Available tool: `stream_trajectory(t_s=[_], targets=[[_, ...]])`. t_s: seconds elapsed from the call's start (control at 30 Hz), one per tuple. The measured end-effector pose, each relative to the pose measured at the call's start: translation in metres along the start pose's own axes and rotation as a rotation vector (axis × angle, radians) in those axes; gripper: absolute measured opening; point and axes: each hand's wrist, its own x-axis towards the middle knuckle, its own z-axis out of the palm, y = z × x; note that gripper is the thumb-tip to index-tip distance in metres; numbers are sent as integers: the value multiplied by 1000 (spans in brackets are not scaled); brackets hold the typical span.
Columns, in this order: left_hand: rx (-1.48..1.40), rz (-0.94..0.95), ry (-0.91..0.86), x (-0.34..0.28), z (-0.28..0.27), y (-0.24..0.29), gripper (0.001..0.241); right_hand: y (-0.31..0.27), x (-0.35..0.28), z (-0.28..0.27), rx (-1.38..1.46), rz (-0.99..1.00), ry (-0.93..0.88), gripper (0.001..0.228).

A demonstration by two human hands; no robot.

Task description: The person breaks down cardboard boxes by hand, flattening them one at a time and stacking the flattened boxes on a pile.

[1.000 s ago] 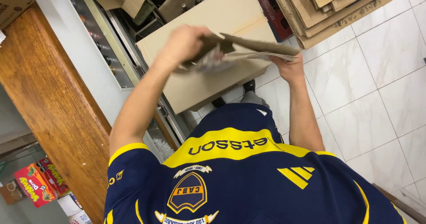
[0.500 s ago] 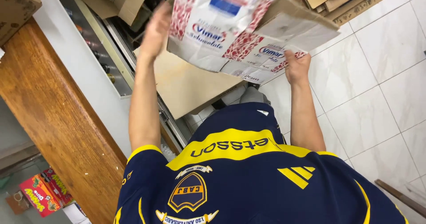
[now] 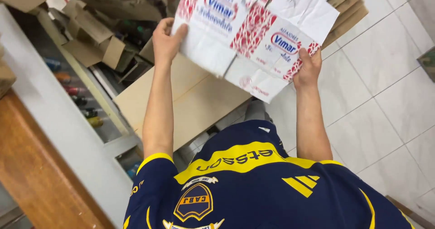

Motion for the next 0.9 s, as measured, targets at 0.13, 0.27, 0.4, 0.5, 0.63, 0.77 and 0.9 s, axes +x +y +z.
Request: stream_trajectory(t_s=[0.13,0.27,0.4,0.5,0.63,0.77,0.9], targets=[[-253,-241,74,72,78,18,42,14,107,-48,81,-57,57,51],[-411,-199,225,127,152,21,77,-39,181,-30,-405,272,38,43],[64,-42,169,145,215,17,71,-83,220,-33,-1255,260,-3,34],[279,-117,-42,146,260,36,79,-53,255,-71,-1312,-372,-250,16],[539,-213,-270,152,307,74,97,-44,282,-59,-1628,8,-443,79],[775,-189,-284,147,340,67,99,-19,284,-78,-1575,53,-374,78],[799,-174,-263,145,351,56,96,7,282,-106,-1514,-61,-296,82]])
